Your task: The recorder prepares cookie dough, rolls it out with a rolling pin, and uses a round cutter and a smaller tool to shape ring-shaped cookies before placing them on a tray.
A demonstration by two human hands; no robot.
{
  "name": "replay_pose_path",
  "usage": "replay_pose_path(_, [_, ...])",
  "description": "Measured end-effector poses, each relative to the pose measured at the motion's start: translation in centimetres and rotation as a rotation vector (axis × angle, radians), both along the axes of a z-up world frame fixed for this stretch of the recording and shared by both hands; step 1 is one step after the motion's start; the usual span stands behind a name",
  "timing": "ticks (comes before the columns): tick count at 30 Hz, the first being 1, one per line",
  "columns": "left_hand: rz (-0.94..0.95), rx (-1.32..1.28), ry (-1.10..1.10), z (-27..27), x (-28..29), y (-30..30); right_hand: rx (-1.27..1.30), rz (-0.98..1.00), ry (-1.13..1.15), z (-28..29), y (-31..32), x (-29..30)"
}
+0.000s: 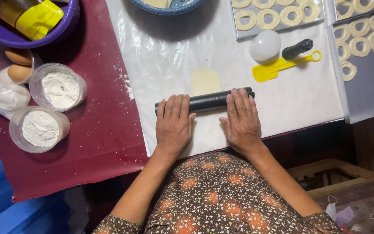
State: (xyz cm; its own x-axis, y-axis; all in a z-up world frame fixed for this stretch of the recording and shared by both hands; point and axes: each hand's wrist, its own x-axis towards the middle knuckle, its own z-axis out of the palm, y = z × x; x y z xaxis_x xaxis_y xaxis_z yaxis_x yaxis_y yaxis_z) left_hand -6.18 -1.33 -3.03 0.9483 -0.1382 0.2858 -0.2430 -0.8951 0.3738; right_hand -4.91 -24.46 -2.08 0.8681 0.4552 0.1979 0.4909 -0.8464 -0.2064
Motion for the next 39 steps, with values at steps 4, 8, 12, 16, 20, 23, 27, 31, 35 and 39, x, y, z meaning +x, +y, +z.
replay_pose_path(4, [0.008,-0.020,0.002,0.9,-0.8,-0.3,0.000,0.008,0.006,0.3,-0.4,-1.0])
replay_pose_path(8, [-0.011,-0.050,0.030,1.4,-2.0,-0.5,-0.003,0.019,-0.011,0.2,-1.0,-2.0])
replay_pose_path(12, [-0.029,-0.057,0.065,1.5,-3.2,-1.0,-0.061,0.007,-0.011,1.4,-1.7,-3.0])
replay_pose_path(16, [-0.061,-0.081,0.029,1.8,-2.1,0.1,-0.003,0.048,-0.077,3.7,-1.9,-0.1])
replay_pose_path(20, [-0.063,-0.026,-0.075,2.2,1.8,1.7,0.160,0.110,-0.129,4.5,-0.3,6.1])
replay_pose_path(23, [-0.078,0.051,-0.115,1.4,4.7,2.2,0.175,0.159,-0.109,3.2,1.2,10.2])
replay_pose_path(27, [-0.104,0.038,-0.111,0.7,5.4,1.3,0.098,0.160,-0.032,1.2,2.0,11.5])
replay_pose_path(31, [-0.084,0.001,-0.057,1.2,3.2,0.1,0.034,0.121,-0.005,0.9,1.4,7.9])
replay_pose_path(35, [-0.075,0.030,-0.043,1.7,2.0,-0.6,0.064,0.110,-0.013,1.6,0.5,4.3])
replay_pose_path(39, [-0.115,0.068,0.028,1.6,-0.8,-1.3,0.045,0.124,0.026,1.5,-1.7,0.0])
